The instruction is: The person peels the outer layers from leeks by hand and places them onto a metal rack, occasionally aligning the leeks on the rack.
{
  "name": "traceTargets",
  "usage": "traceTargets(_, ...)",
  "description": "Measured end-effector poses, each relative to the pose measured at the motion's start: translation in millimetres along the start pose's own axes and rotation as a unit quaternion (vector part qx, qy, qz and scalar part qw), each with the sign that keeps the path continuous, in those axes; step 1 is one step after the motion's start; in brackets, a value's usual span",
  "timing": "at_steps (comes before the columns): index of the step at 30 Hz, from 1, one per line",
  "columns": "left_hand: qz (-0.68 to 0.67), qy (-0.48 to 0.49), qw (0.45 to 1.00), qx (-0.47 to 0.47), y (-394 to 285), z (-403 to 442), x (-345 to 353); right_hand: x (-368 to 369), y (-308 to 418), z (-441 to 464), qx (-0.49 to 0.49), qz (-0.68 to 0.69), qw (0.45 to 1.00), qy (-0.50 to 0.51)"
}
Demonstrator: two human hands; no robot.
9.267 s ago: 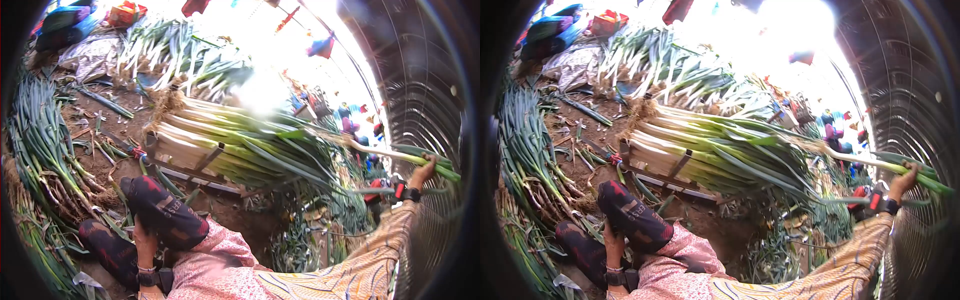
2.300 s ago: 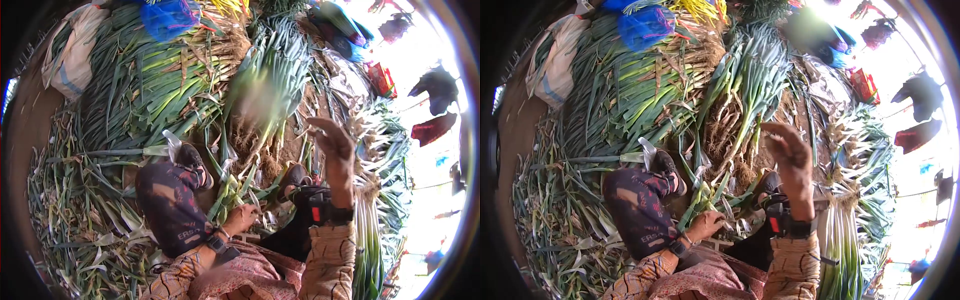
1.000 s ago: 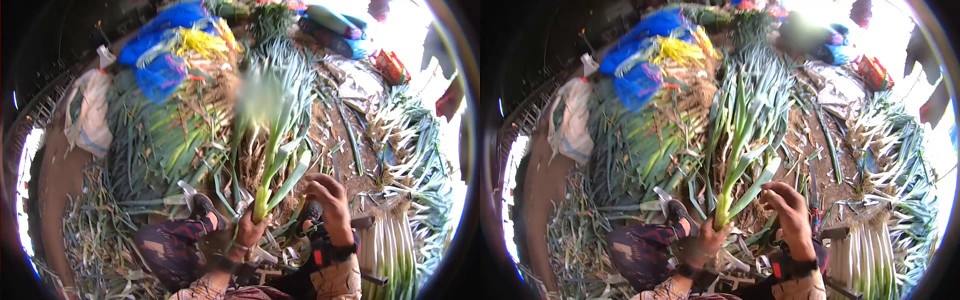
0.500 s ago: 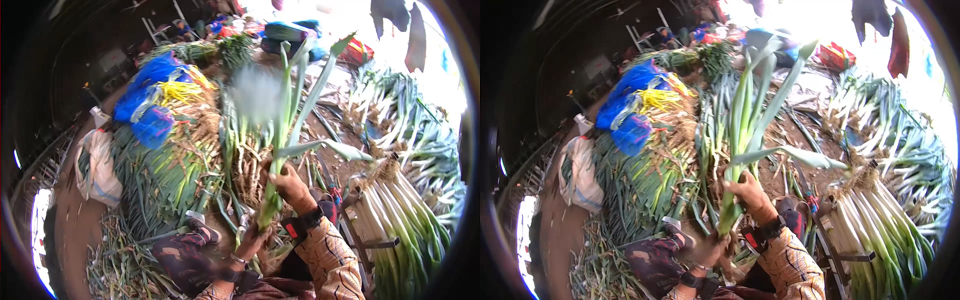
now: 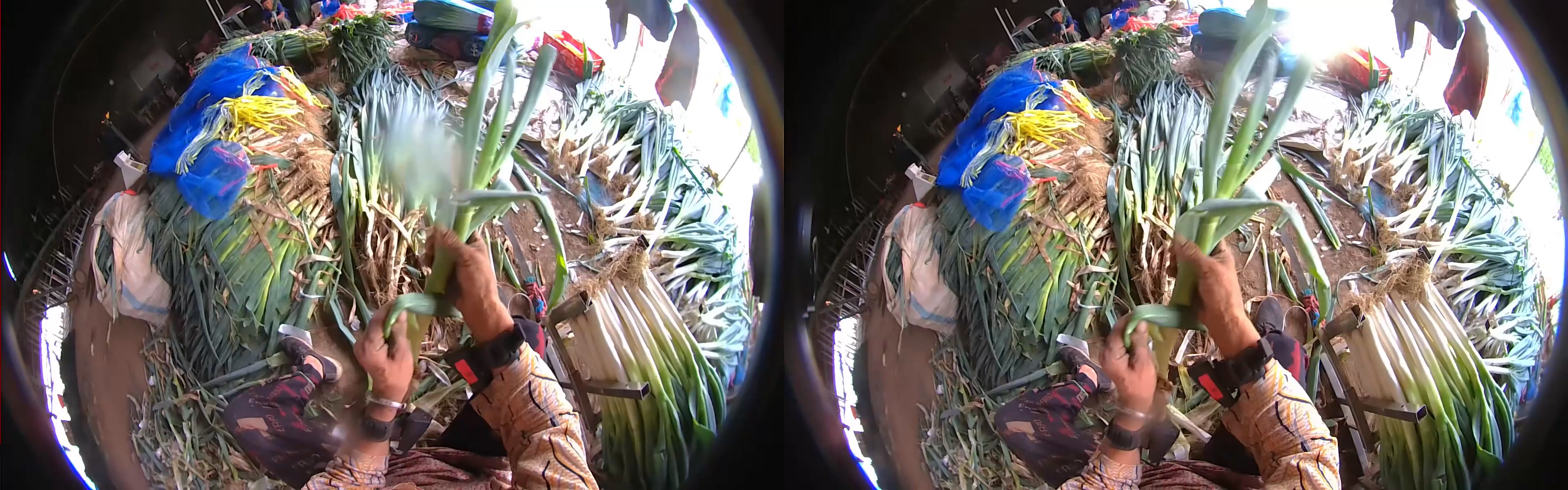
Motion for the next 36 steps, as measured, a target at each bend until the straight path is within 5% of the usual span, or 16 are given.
traceTargets(1,-0.041,-0.025,0.999,-0.011,5,-4,-10,-1,1,3,-0.007,0.01,1.0,-0.012)
traceTargets(3,-0.33,0.039,0.94,-0.075,4,-14,-23,0,7,6,-0.018,0.078,0.996,-0.028)
traceTargets(5,-0.303,0.072,0.937,-0.157,9,-34,-54,-5,8,12,-0.044,0.101,0.994,-0.017)
traceTargets(8,0.023,0.224,0.971,-0.077,6,-66,-88,-13,12,14,-0.064,0.119,0.99,-0.049)
traceTargets(10,0.062,0.285,0.953,-0.082,15,-90,-93,-21,11,15,-0.07,0.094,0.991,-0.071)
traceTargets(14,0.165,0.277,0.939,-0.118,39,-113,-107,-15,13,9,-0.12,0.04,0.99,-0.062)
traceTargets(21,0.181,0.34,0.919,-0.083,-15,-131,-145,-42,5,27,-0.1,0.097,0.984,-0.107)
traceTargets(25,0.181,0.395,0.897,-0.074,-44,-146,-170,-37,6,27,-0.074,0.005,0.983,-0.168)
traceTargets(27,0.199,0.392,0.895,-0.077,-37,-168,-206,-67,26,53,-0.178,-0.036,0.976,-0.118)
traceTargets(30,0.306,0.325,0.861,-0.244,-31,-164,-239,-78,38,62,-0.184,0.109,0.977,-0.016)
traceTargets(33,0.349,0.335,0.871,-0.088,-43,-111,-205,-64,26,50,-0.111,0.186,0.976,-0.004)
traceTargets(36,0.18,0.225,0.956,-0.058,-54,-56,-175,-43,15,34,-0.086,0.206,0.975,0.001)
Point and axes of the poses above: each hand's wrist, its own z-axis towards the middle knuckle, its own x-axis out of the palm, y = z × x, the point moved 5 cm from there along z, towards the middle knuckle, and after that the axes turned 7 degrees about -z, right-handed, at the moved point
